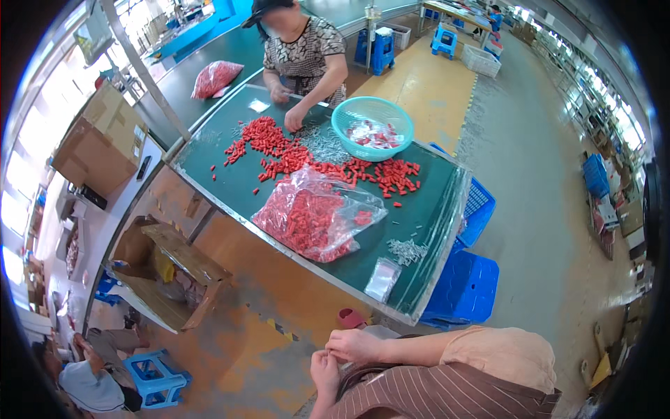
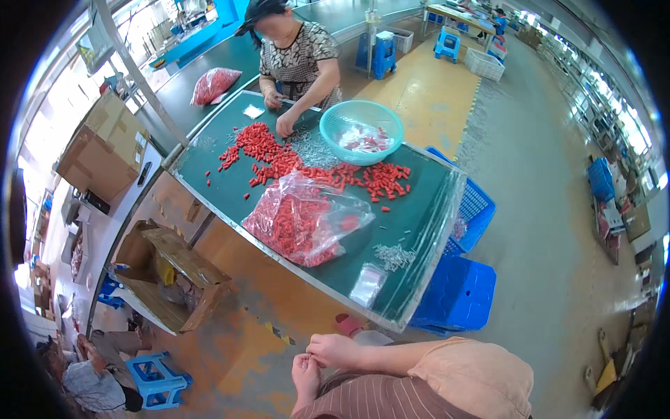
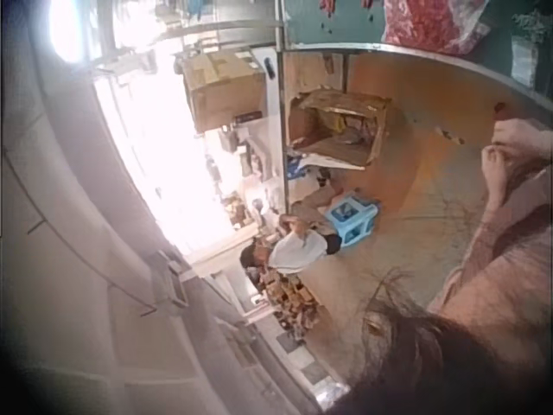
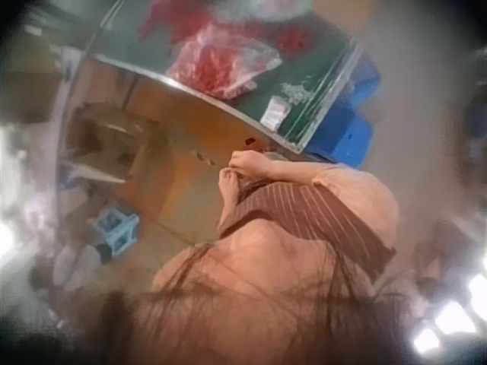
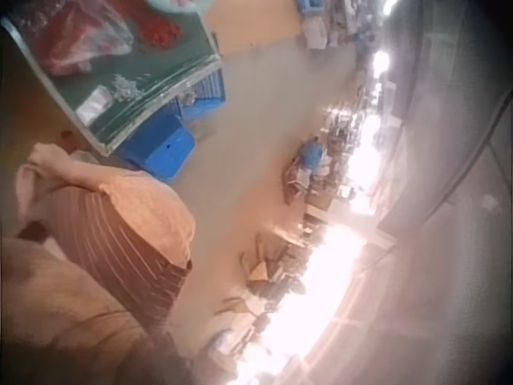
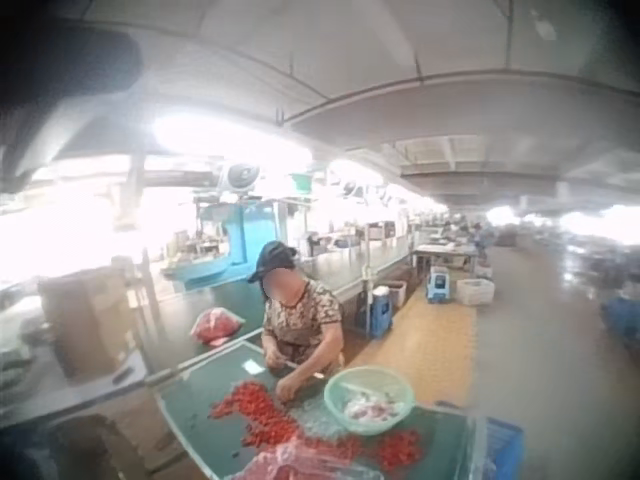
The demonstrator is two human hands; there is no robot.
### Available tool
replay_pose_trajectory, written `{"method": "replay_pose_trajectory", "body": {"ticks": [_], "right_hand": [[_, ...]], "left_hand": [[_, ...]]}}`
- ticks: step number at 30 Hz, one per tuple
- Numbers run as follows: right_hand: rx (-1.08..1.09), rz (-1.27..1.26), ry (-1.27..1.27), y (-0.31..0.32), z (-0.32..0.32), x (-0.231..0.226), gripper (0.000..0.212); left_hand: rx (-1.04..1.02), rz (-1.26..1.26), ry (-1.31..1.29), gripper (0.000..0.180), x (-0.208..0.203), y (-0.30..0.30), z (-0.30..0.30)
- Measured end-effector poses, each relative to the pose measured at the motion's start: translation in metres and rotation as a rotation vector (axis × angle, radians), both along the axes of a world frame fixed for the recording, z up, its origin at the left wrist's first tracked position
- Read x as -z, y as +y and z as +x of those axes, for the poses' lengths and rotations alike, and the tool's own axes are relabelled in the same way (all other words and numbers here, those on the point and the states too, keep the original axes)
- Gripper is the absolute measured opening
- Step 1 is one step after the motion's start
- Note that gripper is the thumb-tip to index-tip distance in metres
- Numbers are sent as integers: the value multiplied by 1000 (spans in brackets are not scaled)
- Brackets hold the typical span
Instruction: The person packages screws and plastic anchors into small plastic bags by hand.
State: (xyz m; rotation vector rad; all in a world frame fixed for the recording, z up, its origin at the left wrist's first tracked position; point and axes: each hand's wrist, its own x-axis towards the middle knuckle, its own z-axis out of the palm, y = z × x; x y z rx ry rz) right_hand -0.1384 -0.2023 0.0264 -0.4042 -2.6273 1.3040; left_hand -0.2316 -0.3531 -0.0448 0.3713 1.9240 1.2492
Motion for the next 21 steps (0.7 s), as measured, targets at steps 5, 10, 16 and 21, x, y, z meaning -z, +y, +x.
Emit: {"method": "replay_pose_trajectory", "body": {"ticks": [5, 10, 16, 21], "right_hand": [[8, 124, 116, -13, 37, -37, 16], [144, 186, 245, -43, 79, -54, 8], [225, 156, 273, -47, 126, -56, 10], [389, -13, 370, -20, 181, -80, 11]], "left_hand": [[18, 301, -221, 7, 1, -10, 15], [202, 300, -681, 14, -82, -5, 30], [424, 214, -786, 20, -85, -1, 53], [413, 132, -649, 18, -131, 45, 103]]}}
